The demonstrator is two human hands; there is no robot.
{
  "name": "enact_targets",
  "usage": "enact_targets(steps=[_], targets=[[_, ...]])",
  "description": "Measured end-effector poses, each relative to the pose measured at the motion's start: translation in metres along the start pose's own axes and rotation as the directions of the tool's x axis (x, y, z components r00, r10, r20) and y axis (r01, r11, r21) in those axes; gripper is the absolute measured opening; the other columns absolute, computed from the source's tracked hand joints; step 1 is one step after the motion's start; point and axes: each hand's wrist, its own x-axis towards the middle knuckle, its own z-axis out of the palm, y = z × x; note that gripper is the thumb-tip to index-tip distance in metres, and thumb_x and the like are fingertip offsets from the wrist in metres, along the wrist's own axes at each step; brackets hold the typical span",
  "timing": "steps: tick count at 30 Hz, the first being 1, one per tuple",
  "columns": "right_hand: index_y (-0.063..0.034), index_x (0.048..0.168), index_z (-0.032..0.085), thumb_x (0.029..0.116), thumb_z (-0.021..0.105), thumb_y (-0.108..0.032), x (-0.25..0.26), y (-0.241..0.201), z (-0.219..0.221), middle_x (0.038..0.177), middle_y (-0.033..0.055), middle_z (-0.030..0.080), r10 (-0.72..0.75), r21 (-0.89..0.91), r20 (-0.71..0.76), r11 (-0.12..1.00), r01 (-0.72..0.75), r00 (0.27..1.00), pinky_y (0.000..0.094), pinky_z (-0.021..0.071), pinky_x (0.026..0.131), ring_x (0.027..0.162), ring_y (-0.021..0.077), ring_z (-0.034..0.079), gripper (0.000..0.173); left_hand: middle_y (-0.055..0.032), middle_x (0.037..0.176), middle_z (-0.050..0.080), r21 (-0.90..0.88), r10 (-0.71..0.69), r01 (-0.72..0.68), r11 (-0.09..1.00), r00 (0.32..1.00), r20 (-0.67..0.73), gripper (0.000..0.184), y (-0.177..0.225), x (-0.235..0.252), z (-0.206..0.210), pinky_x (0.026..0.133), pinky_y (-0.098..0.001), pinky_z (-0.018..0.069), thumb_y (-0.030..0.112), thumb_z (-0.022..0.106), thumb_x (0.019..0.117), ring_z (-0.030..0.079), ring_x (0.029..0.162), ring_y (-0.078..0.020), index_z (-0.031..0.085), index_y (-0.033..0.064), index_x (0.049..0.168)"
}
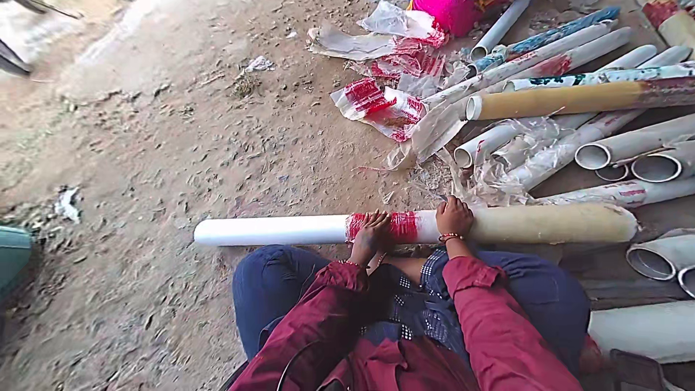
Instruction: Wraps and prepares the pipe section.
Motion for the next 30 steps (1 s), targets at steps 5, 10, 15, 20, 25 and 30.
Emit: enact_targets(steps=[5,10,15,20,25,30], targets=[[0.0059,0.124,0.067,0.1047,0.050,-0.018,0.000,0.003,0.006,0.119,0.0275,0.071,0.044,0.027,-0.083,0.999,-0.042,0.996,0.0575,0.0465,0.097,0.115,0.0440,0.066,0.035,-0.0222,0.142,0.061,-0.058,0.036,-0.036,0.998,0.999,-0.001,0.035,0.009,-0.017,0.001,0.120,-0.0559,0.0339,0.003,0.050,0.1032,0.051,0.139,-0.0431,0.066,-0.0033,0.134],[0.0050,0.122,0.068,0.1042,0.050,-0.018,0.001,0.004,0.010,0.117,0.0267,0.071,0.065,0.024,-0.103,0.998,-0.063,0.993,0.0571,0.0475,0.095,0.114,0.0439,0.066,0.034,-0.0194,0.145,0.059,0.025,0.060,-0.063,0.998,0.993,0.102,0.038,0.017,-0.035,-0.004,0.118,-0.0501,0.0389,-0.001,0.048,0.1034,0.051,0.140,-0.0398,0.063,0.0002,0.138],[0.0045,0.124,0.068,0.1051,0.047,-0.018,-0.002,0.003,0.007,0.119,0.0254,0.071,0.054,0.001,-0.079,0.999,-0.054,0.995,0.0554,0.0475,0.097,0.115,0.0417,0.067,0.036,-0.0168,0.155,0.051,0.161,0.015,-0.065,0.985,0.957,0.290,0.050,0.031,-0.047,-0.012,0.123,-0.0436,0.0326,-0.007,0.043,0.1015,0.046,0.146,-0.0317,0.051,0.0013,0.150],[-0.0017,0.135,0.064,0.1088,0.043,-0.023,0.015,-0.003,-0.022,0.129,0.0211,0.069,0.060,-0.038,0.186,0.998,-0.054,0.981,0.0536,0.0464,0.103,0.124,0.0367,0.064,0.040,-0.0191,0.133,0.068,0.205,-0.078,-0.001,0.979,0.922,0.379,0.038,0.054,-0.069,-0.032,0.097,-0.0580,0.0533,0.005,0.048,0.1044,0.068,0.119,-0.0394,0.065,0.0075,0.138],[0.0018,0.136,0.062,0.1097,0.041,-0.019,0.014,0.007,-0.021,0.134,0.0238,0.065,0.041,-0.063,0.186,0.998,-0.030,0.982,0.0531,0.0457,0.104,0.126,0.0388,0.062,0.039,-0.0236,0.131,0.067,0.126,-0.036,-0.003,0.992,0.952,0.306,0.037,0.073,-0.010,-0.038,0.100,-0.0567,0.0512,0.014,0.050,0.1064,0.066,0.121,-0.0402,0.062,0.0017,0.139],[0.0022,0.132,0.064,0.1083,0.044,-0.019,0.013,0.009,-0.015,0.130,0.0229,0.067,0.019,-0.052,0.143,0.999,-0.011,0.990,0.0518,0.0460,0.104,0.125,0.0378,0.063,0.037,-0.0212,0.163,0.037,0.206,-0.118,0.018,0.978,0.867,0.484,0.064,0.086,0.065,0.000,0.128,-0.0471,0.0167,0.034,0.052,0.1076,0.030,0.155,-0.0326,0.035,-0.0031,0.157]])
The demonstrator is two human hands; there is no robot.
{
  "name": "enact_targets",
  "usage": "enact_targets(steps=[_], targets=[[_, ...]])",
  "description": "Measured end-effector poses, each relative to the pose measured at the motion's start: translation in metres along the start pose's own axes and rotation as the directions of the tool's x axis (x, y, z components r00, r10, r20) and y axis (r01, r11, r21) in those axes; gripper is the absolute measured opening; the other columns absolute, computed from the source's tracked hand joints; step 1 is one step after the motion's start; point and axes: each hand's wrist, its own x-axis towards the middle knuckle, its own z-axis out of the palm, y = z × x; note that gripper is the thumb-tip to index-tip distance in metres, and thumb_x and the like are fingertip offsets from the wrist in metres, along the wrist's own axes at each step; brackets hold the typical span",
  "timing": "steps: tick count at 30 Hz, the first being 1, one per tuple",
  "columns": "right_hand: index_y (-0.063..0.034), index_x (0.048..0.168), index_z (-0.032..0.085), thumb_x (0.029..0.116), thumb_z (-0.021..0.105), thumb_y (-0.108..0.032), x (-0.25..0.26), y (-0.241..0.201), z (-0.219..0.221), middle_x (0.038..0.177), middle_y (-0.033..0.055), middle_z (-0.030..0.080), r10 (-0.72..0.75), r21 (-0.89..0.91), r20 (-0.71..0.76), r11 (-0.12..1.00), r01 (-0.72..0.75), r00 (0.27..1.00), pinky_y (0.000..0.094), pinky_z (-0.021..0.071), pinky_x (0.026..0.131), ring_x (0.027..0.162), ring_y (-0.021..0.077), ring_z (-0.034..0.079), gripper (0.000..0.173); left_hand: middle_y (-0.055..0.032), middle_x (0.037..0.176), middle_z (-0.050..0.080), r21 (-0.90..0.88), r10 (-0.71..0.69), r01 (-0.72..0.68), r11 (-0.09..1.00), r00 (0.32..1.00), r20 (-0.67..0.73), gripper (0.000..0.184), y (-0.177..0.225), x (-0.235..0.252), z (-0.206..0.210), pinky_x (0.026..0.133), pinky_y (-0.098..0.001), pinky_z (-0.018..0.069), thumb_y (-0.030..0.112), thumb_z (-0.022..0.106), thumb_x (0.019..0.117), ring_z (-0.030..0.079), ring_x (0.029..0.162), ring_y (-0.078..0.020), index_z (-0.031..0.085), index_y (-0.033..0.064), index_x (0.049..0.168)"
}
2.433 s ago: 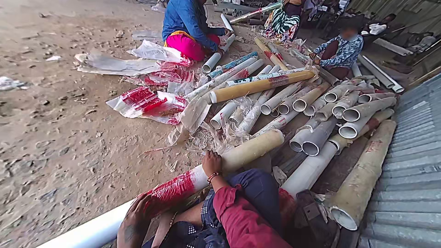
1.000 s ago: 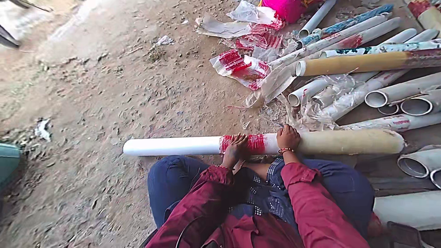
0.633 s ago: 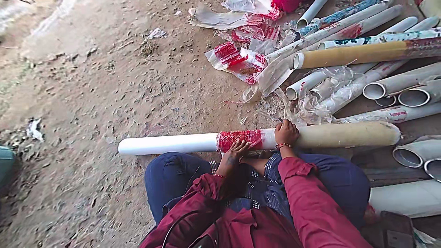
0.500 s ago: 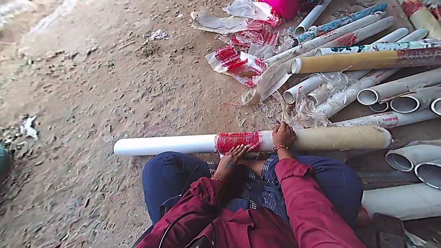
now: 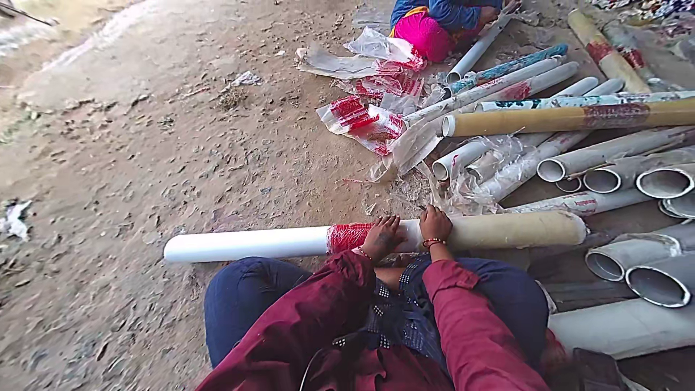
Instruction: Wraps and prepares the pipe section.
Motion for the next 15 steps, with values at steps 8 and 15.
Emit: enact_targets(steps=[8,15], targets=[[0.0027,0.129,0.067,0.1066,0.046,-0.018,0.001,0.001,0.010,0.119,0.0230,0.072,0.048,0.060,-0.114,0.997,-0.041,0.992,0.0523,0.0486,0.100,0.115,0.0373,0.068,0.036,-0.0290,0.156,0.043,0.046,0.108,-0.103,0.994,0.986,-0.124,0.046,-0.004,-0.005,0.040,0.124,-0.0477,0.0286,-0.003,0.040,0.1031,0.041,0.148,-0.0409,0.044,-0.0125,0.148],[0.0018,0.124,0.068,0.1061,0.049,-0.019,0.002,0.000,0.009,0.114,0.0232,0.073,0.077,0.067,-0.116,0.995,-0.070,0.990,0.0537,0.0494,0.096,0.113,0.0384,0.069,0.033,-0.0348,0.151,0.046,0.072,0.153,-0.145,0.987,0.982,-0.109,0.043,0.003,-0.023,0.046,0.118,-0.0507,0.0375,0.001,0.040,0.1055,0.046,0.142,-0.0464,0.045,-0.0173,0.144]])
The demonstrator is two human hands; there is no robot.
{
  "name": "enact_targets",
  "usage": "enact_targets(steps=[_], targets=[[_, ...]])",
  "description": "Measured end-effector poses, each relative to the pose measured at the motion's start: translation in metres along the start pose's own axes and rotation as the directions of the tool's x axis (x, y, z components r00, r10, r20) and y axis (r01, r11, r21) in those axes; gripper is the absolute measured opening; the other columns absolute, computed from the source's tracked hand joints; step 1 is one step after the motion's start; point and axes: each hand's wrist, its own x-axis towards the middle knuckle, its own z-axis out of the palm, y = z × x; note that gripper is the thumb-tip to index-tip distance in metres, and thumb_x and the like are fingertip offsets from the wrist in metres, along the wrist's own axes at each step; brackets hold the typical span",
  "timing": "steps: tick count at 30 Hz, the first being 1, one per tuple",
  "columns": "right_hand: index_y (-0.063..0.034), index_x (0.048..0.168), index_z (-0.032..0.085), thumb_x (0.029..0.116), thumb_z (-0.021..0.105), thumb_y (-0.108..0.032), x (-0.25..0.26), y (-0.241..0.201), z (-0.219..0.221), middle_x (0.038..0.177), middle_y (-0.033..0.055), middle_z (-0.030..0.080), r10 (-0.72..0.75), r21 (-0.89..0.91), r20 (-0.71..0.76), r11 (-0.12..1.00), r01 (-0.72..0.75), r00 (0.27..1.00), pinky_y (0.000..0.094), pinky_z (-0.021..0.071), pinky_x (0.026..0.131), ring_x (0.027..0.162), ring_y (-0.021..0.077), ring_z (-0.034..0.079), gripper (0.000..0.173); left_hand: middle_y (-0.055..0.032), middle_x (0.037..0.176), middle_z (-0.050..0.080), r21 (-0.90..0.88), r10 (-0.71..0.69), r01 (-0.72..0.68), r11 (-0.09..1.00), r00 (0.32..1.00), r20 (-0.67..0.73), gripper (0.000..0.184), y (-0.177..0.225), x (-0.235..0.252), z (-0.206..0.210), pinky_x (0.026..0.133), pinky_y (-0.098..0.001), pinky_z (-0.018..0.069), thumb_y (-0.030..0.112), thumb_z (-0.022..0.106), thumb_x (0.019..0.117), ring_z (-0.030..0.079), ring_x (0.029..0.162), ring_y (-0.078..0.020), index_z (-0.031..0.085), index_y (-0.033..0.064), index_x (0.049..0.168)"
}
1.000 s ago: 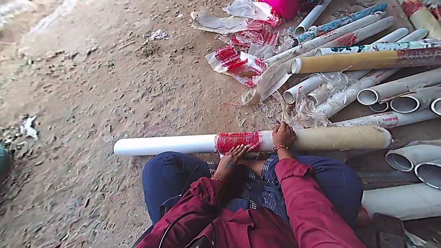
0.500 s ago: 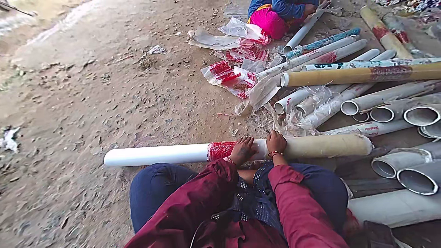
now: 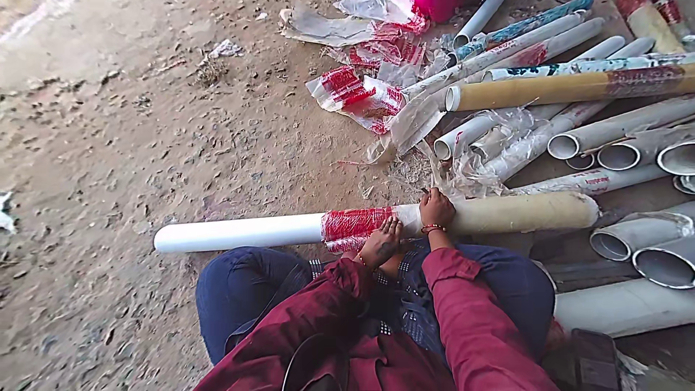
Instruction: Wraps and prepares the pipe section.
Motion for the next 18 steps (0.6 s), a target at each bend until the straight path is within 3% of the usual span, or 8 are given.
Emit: enact_targets(steps=[3,8,10,14,16,18], targets=[[0.0015,0.124,0.067,0.1067,0.048,-0.020,0.001,-0.002,-0.006,0.116,0.0231,0.073,0.005,-0.021,0.055,1.000,-0.004,0.998,0.0529,0.0490,0.098,0.115,0.0372,0.069,0.033,-0.0345,0.147,0.051,0.018,0.027,-0.026,0.999,0.999,-0.040,0.041,0.002,-0.005,0.005,0.114,-0.0508,0.0426,0.003,0.041,0.1056,0.052,0.138,-0.0456,0.050,-0.0177,0.140],[-0.0018,0.132,0.065,0.1080,0.044,-0.020,0.003,-0.007,-0.011,0.122,0.0203,0.072,-0.023,-0.063,0.102,0.998,0.030,0.995,0.0520,0.0490,0.099,0.118,0.0354,0.068,0.037,-0.0329,0.152,0.046,-0.044,-0.020,0.022,0.999,0.999,0.027,0.043,0.006,-0.006,-0.004,0.120,-0.0487,0.0353,0.003,0.039,0.1068,0.045,0.145,-0.0429,0.044,-0.0156,0.145],[-0.0032,0.136,0.063,0.1085,0.044,-0.021,0.007,-0.008,-0.013,0.124,0.0204,0.071,-0.040,-0.070,0.123,0.996,0.049,0.992,0.0528,0.0483,0.100,0.120,0.0359,0.067,0.038,-0.0297,0.151,0.049,-0.125,-0.078,0.075,0.989,0.997,-0.014,0.042,0.007,-0.003,-0.006,0.121,-0.0487,0.0347,-0.002,0.039,0.1050,0.046,0.145,-0.0412,0.048,-0.0120,0.145],[-0.0028,0.135,0.062,0.1092,0.048,-0.030,0.007,-0.022,-0.029,0.124,0.0205,0.071,0.061,-0.002,0.199,0.998,-0.062,0.978,0.0525,0.0493,0.100,0.120,0.0347,0.067,0.040,-0.0250,0.139,0.061,-0.119,-0.189,0.201,0.972,0.976,0.106,0.039,0.003,0.008,-0.036,0.106,-0.0614,0.0445,0.015,0.044,0.1098,0.060,0.127,-0.0449,0.055,0.0032,0.145],[0.0027,0.134,0.059,0.1085,0.051,-0.034,0.000,-0.029,-0.049,0.128,0.0240,0.067,0.146,0.072,0.299,0.982,-0.175,0.943,0.0516,0.0476,0.103,0.125,0.0350,0.064,0.045,-0.0252,0.139,0.061,-0.084,-0.165,0.175,0.981,0.979,0.117,0.040,-0.003,0.011,-0.043,0.099,-0.0650,0.0470,0.008,0.044,0.1082,0.063,0.119,-0.0479,0.053,0.0040,0.147],[0.0106,0.137,0.053,0.1116,0.046,-0.030,-0.007,-0.028,-0.064,0.134,0.0300,0.061,0.151,0.146,0.416,0.962,-0.229,0.897,0.0504,0.0431,0.108,0.128,0.0367,0.059,0.048,-0.0267,0.138,0.060,-0.083,-0.156,0.161,0.983,0.985,0.073,0.041,-0.003,0.015,-0.043,0.095,-0.0648,0.0487,-0.003,0.039,0.1055,0.064,0.116,-0.0490,0.054,-0.0002,0.143]])
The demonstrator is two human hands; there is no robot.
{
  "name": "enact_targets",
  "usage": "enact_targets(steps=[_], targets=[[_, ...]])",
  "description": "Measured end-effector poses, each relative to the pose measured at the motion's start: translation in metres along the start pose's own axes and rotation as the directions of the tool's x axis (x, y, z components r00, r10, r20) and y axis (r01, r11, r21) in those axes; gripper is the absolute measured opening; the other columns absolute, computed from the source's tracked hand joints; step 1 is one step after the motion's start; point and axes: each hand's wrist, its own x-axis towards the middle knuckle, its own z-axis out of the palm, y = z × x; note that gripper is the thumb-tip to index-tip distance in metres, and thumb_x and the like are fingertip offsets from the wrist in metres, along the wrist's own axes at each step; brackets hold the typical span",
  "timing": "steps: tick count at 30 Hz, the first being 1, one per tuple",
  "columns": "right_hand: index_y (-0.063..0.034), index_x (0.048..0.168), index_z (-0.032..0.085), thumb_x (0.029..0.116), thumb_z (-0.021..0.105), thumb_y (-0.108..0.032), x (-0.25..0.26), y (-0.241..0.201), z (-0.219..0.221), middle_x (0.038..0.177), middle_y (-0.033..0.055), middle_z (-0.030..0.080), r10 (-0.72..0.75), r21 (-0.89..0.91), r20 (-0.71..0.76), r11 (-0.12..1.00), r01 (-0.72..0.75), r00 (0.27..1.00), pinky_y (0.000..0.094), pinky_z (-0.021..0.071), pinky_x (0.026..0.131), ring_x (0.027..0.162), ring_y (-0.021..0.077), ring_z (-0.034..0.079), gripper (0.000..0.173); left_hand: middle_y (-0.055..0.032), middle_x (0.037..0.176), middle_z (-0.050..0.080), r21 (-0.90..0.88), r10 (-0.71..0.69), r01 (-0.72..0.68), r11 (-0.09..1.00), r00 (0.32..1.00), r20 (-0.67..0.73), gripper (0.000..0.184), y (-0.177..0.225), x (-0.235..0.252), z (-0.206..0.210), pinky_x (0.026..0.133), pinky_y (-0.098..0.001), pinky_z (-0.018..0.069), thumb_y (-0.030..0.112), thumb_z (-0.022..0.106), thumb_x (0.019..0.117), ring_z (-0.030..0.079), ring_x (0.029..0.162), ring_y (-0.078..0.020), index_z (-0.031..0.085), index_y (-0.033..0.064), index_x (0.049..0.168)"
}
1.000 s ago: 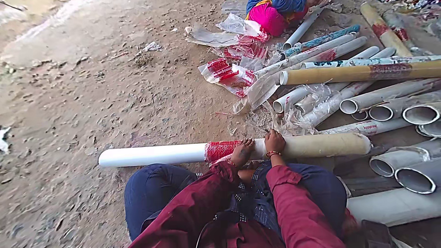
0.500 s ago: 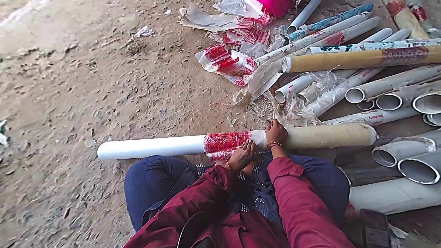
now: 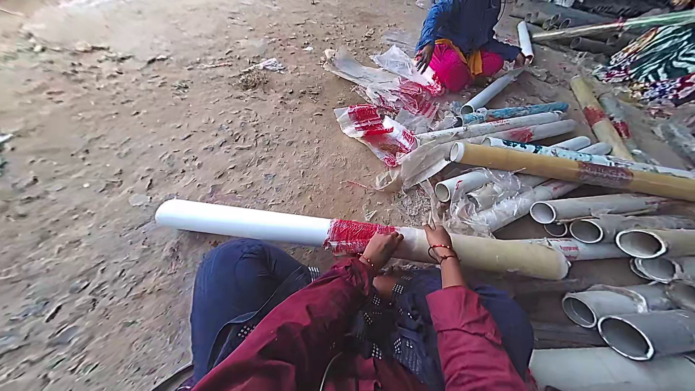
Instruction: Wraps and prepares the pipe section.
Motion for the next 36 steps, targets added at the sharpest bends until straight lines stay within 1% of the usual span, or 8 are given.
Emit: enact_targets(steps=[4,7,9,11,14,18,26,36], targets=[[0.0082,0.129,0.057,0.1100,0.041,-0.006,-0.012,0.028,0.006,0.101,0.0165,0.060,-0.030,0.217,0.056,0.976,0.017,0.998,0.0359,0.0442,0.078,0.082,0.0195,0.053,0.029,-0.0229,0.140,0.060,-0.043,-0.027,0.025,0.999,0.998,-0.049,0.044,-0.004,0.006,-0.001,0.095,-0.0639,0.0487,-0.007,0.038,0.1033,0.064,0.118,-0.0464,0.058,0.0026,0.142],[0.0072,0.125,0.056,0.1090,0.048,-0.006,-0.017,0.033,0.008,0.083,0.0086,0.060,-0.001,0.365,0.059,0.931,-0.021,0.998,0.0244,0.0495,0.058,0.059,0.0097,0.056,0.022,-0.0200,0.144,0.059,-0.058,-0.030,0.027,0.998,0.998,-0.049,0.045,-0.008,0.008,-0.002,0.095,-0.0642,0.0487,-0.006,0.039,0.1034,0.064,0.118,-0.0454,0.059,0.0059,0.142],[0.0068,0.127,0.055,0.1097,0.048,-0.008,-0.015,0.031,0.012,0.079,0.0076,0.060,0.004,0.342,0.054,0.939,-0.022,0.999,0.0238,0.0467,0.054,0.054,0.0086,0.053,0.024,-0.0199,0.144,0.059,-0.069,-0.027,0.023,0.997,0.998,-0.049,0.045,-0.010,0.008,-0.002,0.095,-0.0641,0.0489,-0.006,0.038,0.1039,0.064,0.118,-0.0455,0.059,0.0061,0.142],[0.0072,0.131,0.055,0.1116,0.042,-0.009,-0.012,0.027,0.018,0.082,0.0086,0.061,-0.016,0.221,0.044,0.975,0.006,0.999,0.0266,0.0459,0.060,0.060,0.0104,0.052,0.028,-0.0199,0.143,0.059,-0.083,-0.016,0.012,0.997,0.999,-0.041,0.042,-0.013,0.006,-0.003,0.094,-0.0645,0.0488,-0.003,0.041,0.1044,0.064,0.118,-0.0453,0.060,0.0063,0.141],[0.0087,0.128,0.060,0.1097,0.042,-0.006,-0.007,0.021,0.026,0.101,0.0200,0.069,-0.075,0.015,-0.015,0.997,0.075,0.997,0.0411,0.0513,0.086,0.088,0.0257,0.065,0.030,-0.0184,0.142,0.059,-0.080,-0.004,0.002,0.997,1.000,-0.020,0.040,-0.016,0.006,-0.002,0.093,-0.0646,0.0494,0.002,0.052,0.1021,0.065,0.116,-0.0442,0.060,0.0069,0.141],[0.0064,0.126,0.064,0.1088,0.046,-0.012,-0.014,0.006,0.029,0.124,0.0266,0.068,-0.103,-0.239,-0.072,0.967,0.083,0.992,0.0522,0.0469,0.104,0.120,0.0381,0.064,0.031,-0.0200,0.142,0.059,-0.060,0.003,-0.006,0.998,0.999,-0.038,0.042,-0.013,0.002,0.005,0.090,-0.0624,0.0512,-0.006,0.038,0.1038,0.066,0.112,-0.0446,0.060,0.0037,0.139],[0.0033,0.125,0.066,0.1089,0.044,-0.013,-0.018,-0.005,0.030,0.126,0.0254,0.068,-0.081,-0.424,-0.046,0.904,0.054,0.996,0.0534,0.0479,0.102,0.123,0.0374,0.064,0.032,-0.0219,0.139,0.060,-0.092,0.014,-0.019,0.996,0.998,-0.059,0.039,-0.012,0.001,0.008,0.089,-0.0615,0.0515,-0.005,0.036,0.1052,0.066,0.111,-0.0445,0.060,-0.0001,0.136],[0.0043,0.121,0.068,0.1077,0.046,-0.013,-0.014,-0.005,0.030,0.122,0.0264,0.069,-0.107,-0.450,-0.046,0.890,0.075,0.993,0.0541,0.0467,0.102,0.121,0.0387,0.064,0.031,-0.0229,0.138,0.060,-0.139,0.010,-0.019,0.990,0.998,-0.061,0.039,-0.015,0.004,0.005,0.090,-0.0621,0.0509,-0.005,0.036,0.1053,0.066,0.112,-0.0453,0.060,-0.0010,0.135]])
